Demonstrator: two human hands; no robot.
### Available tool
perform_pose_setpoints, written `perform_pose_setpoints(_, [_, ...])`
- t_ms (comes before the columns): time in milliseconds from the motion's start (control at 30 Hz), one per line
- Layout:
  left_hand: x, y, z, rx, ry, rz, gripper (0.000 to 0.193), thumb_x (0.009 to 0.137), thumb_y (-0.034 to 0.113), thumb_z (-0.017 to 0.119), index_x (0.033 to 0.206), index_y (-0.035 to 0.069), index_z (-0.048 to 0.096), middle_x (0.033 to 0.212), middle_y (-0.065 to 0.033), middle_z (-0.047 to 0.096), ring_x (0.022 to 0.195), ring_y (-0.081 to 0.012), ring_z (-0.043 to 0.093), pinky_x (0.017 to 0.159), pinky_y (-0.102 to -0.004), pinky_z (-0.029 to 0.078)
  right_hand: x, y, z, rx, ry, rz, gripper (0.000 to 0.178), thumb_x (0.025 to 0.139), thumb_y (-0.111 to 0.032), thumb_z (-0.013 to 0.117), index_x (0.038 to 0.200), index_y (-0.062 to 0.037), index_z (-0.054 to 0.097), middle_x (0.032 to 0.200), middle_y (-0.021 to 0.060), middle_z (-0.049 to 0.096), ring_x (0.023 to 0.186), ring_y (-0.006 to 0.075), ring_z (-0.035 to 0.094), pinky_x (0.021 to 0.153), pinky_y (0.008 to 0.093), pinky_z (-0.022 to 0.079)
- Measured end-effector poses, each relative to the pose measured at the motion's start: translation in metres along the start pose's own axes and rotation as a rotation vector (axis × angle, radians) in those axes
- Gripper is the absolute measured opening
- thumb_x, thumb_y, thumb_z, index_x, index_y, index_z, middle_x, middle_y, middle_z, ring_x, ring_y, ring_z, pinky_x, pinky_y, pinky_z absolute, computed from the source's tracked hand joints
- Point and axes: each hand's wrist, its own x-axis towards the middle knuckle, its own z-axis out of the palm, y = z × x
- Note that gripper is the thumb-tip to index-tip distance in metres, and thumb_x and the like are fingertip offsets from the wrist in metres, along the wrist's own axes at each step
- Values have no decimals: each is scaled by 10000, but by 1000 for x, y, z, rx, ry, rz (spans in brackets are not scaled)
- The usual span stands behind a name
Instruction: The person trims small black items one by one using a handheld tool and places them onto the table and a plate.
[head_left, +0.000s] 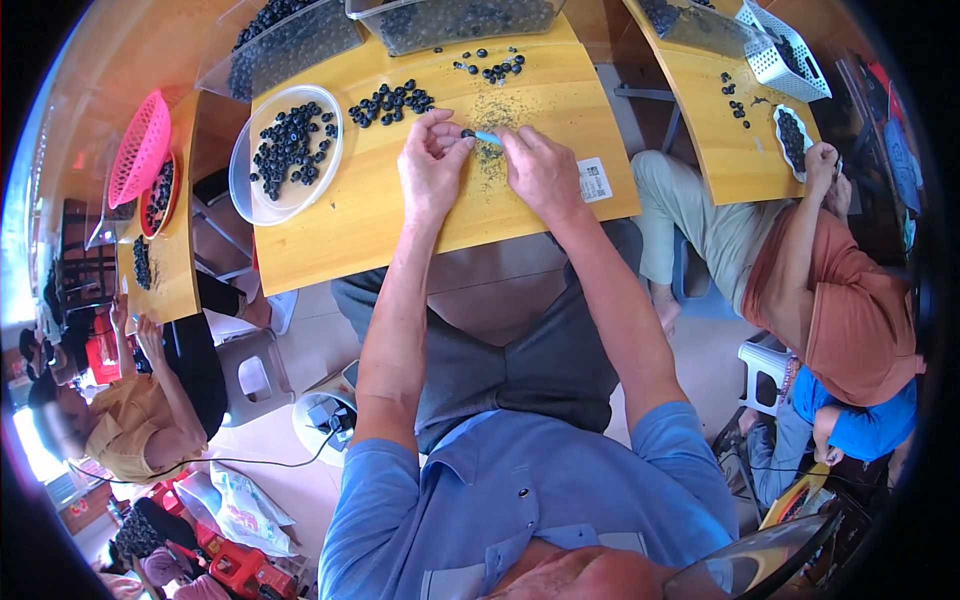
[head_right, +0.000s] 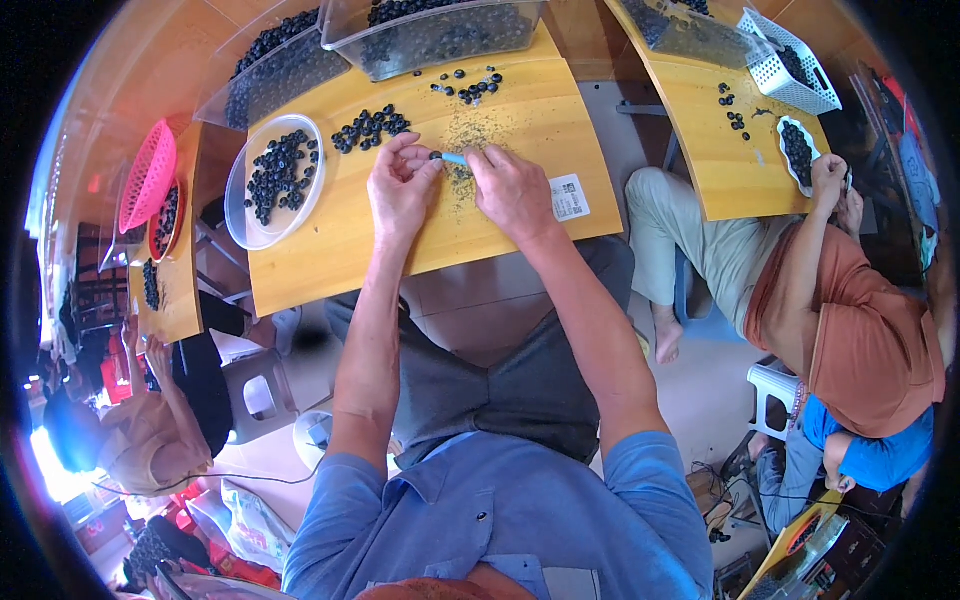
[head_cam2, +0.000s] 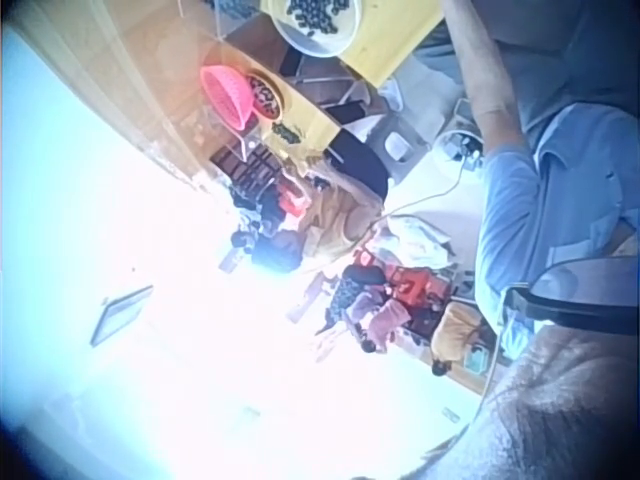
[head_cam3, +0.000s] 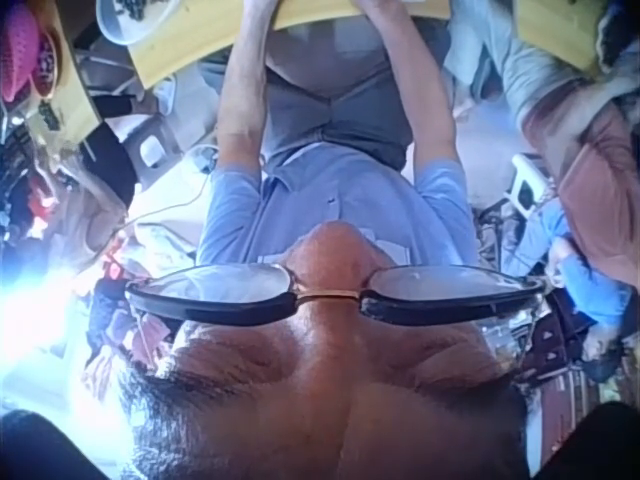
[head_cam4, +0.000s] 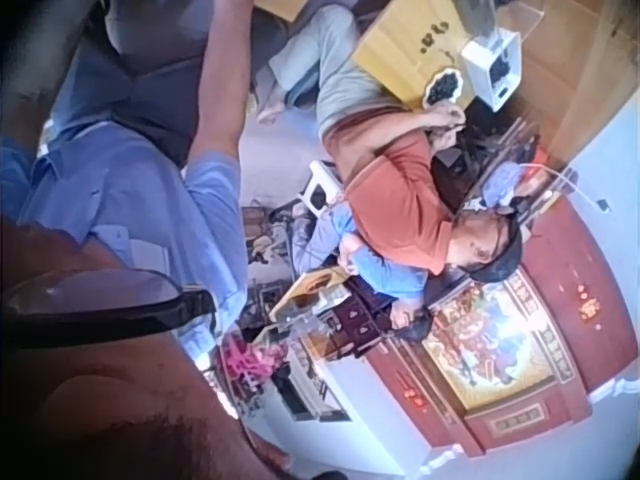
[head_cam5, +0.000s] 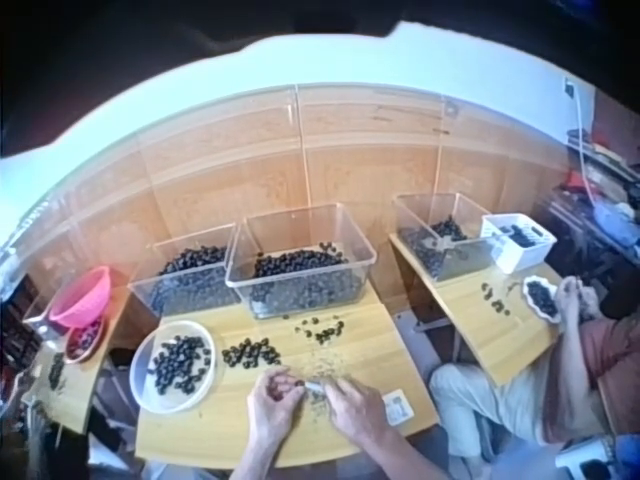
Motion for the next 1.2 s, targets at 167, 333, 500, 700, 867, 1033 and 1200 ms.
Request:
perform_pose_setpoints(167, [-7, 0, 2, -58, -5, 16, 418, 890, -73, 763, 1279, -21, 620, 1046, -63, 710, 920, -106, 688, 837, -244, 567, 2, -1, 0, -76, -61, 70, 238, 822, -38, 706, 1058, -63, 701, 866, 98, 669, 837, 288, 735, 699, 420, 612])
perform_pose_setpoints(333, [-7, 4, 0, 87, -15, 40, 351, 899, -40, 774, 1241, -19, 695, 1055, -69, 726, 925, -101, 691, 845, -244, 571, 2, -2, -2, -67, -47, 64, 239, 820, -38, 705, 1057, -68, 702, 860, 98, 669, 826, 288, 735, 693, 421, 611])
perform_pose_setpoints(500, [-6, 2, 1, 140, -13, 73, 326, 917, -26, 768, 1239, -9, 722, 1068, -39, 718, 913, -79, 654, 854, -239, 548, 2, -1, -1, -64, -34, 72, 239, 823, -38, 700, 1060, -73, 704, 858, 97, 668, 827, 288, 734, 694, 422, 609])
perform_pose_setpoints(700, [-4, 0, -1, 177, -3, 132, 238, 922, -20, 761, 1159, -13, 744, 1011, -37, 707, 911, -88, 672, 835, -243, 553, 2, 0, 3, -48, -4, 39, 246, 822, -39, 696, 1065, -73, 700, 860, 92, 668, 826, 298, 731, 692, 433, 604])
perform_pose_setpoints(867, [-5, 2, -8, 227, 34, 172, 182, 922, -7, 768, 1102, -7, 740, 990, -43, 705, 885, -87, 674, 792, -241, 549, 3, -3, 6, -34, 17, 53, 233, 825, -37, 685, 1052, -86, 700, 863, 97, 668, 830, 309, 730, 694, 444, 601])
perform_pose_setpoints(1033, [-6, 26, -30, 297, 197, 384, 145, 904, -8, 766, 1044, 27, 756, 998, -76, 721, 814, -133, 671, 752, -272, 556, -2, 7, 7, -39, 26, 78, 227, 826, -29, 678, 1046, -85, 693, 856, 97, 665, 822, 308, 730, 688, 445, 600])
perform_pose_setpoints(1200, [15, 63, -128, 649, 436, 451, 172, 880, 10, 778, 1049, 41, 780, 1001, -104, 724, 860, -186, 710, 771, -312, 586, 0, 4, 4, -41, 69, 31, 189, 837, -42, 681, 1022, -80, 695, 834, 97, 659, 794, 301, 728, 669, 439, 601])
